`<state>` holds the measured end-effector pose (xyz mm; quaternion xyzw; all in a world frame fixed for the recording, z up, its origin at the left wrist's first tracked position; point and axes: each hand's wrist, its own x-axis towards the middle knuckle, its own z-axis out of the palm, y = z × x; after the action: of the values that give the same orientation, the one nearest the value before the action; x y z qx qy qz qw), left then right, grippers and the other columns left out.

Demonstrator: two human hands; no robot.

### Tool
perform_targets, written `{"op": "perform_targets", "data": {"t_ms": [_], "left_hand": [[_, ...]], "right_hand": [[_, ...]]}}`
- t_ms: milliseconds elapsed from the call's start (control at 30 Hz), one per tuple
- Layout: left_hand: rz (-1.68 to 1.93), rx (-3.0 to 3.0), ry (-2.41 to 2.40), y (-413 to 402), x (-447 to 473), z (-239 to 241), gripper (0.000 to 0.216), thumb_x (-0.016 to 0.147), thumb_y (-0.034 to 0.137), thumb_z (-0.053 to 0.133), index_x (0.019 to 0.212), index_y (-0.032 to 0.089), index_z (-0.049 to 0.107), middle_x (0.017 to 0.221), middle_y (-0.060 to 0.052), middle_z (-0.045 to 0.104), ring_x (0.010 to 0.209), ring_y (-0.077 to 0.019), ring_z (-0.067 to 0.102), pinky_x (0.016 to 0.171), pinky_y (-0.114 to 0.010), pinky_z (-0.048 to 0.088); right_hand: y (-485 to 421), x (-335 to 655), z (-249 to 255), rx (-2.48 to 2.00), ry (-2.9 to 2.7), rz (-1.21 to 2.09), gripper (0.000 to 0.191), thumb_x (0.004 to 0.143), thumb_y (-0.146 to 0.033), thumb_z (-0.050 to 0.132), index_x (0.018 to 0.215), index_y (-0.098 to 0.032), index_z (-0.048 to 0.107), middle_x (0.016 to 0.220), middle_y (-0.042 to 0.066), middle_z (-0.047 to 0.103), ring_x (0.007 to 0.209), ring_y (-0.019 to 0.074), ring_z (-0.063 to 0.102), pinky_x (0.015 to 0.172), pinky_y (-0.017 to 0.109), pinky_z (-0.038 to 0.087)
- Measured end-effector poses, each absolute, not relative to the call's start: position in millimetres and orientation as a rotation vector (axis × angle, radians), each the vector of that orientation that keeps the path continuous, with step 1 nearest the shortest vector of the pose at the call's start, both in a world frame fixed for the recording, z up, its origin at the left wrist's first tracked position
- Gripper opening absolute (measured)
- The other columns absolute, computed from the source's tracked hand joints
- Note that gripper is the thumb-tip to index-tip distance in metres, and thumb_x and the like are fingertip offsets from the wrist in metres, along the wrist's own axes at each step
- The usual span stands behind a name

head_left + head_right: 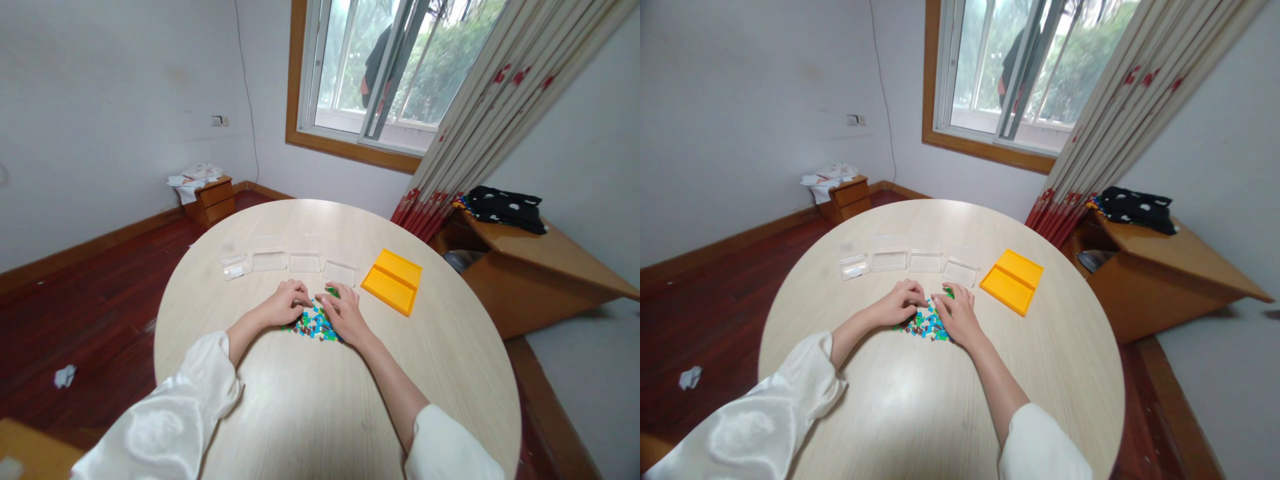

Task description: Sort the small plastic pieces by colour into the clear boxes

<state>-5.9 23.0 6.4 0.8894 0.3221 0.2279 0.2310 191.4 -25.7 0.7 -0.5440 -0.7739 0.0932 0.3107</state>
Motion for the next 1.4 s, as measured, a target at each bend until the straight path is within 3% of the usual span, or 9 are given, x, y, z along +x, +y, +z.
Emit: {"op": "perform_targets", "data": {"t_ms": [267,600,900,1133,1400], "left_hand": [[0.618,2.445,0.896,22.3,-6.2,8.7,0.037,0.069,0.007,0.048,0.094,0.021,0.071,0.097,-0.005,0.057,0.097,-0.0211,0.049,0.092,-0.037,0.035],[0.628,2.442,0.884,22.1,-6.6,10.1,0.033,0.068,0.006,0.048,0.087,0.021,0.072,0.096,-0.004,0.057,0.096,-0.02,0.048,0.091,-0.036,0.035],[0.591,2.476,0.912,22.1,-6.0,8.1,0.037,0.069,0.007,0.049,0.094,0.023,0.071,0.098,-0.005,0.056,0.097,-0.0214,0.047,0.092,-0.038,0.034],[0.68,2.44,0.928,23.3,-5.9,6.7,0.028,0.073,0.009,0.048,0.083,0.021,0.071,0.096,-0.004,0.056,0.097,-0.0201,0.048,0.092,-0.037,0.033],[0.556,2.476,0.841,18.3,-5.8,12.8,0.026,0.075,0.014,0.054,0.091,0.024,0.072,0.102,-0.005,0.055,0.101,-0.021,0.047,0.094,-0.039,0.031]], "right_hand": [[-22.0,195.2,-2.9,-1.573,-1.816,0.171,0.04,0.094,-0.035,0.033,0.088,-0.021,0.07,0.112,0.01,0.059,0.109,0.0238,0.049,0.093,0.047,0.031],[-20.9,195.2,-4.0,-1.593,-1.776,0.17,0.039,0.093,-0.034,0.035,0.077,-0.021,0.068,0.105,0.008,0.061,0.104,0.0228,0.051,0.093,0.046,0.03],[-26.9,193.3,4.9,-1.344,-2.004,0.303,0.032,0.092,-0.035,0.041,0.081,-0.022,0.069,0.112,0.008,0.058,0.109,0.0225,0.048,0.095,0.045,0.03],[-24.3,194.6,1.4,-1.435,-1.987,0.31,0.034,0.093,-0.032,0.038,0.08,-0.022,0.068,0.11,0.007,0.059,0.109,0.0218,0.048,0.096,0.044,0.03],[-23.1,194.5,-0.3,-1.451,-1.934,0.292,0.031,0.092,-0.031,0.039,0.088,-0.023,0.068,0.112,0.007,0.058,0.111,0.022,0.048,0.097,0.044,0.03]]}}
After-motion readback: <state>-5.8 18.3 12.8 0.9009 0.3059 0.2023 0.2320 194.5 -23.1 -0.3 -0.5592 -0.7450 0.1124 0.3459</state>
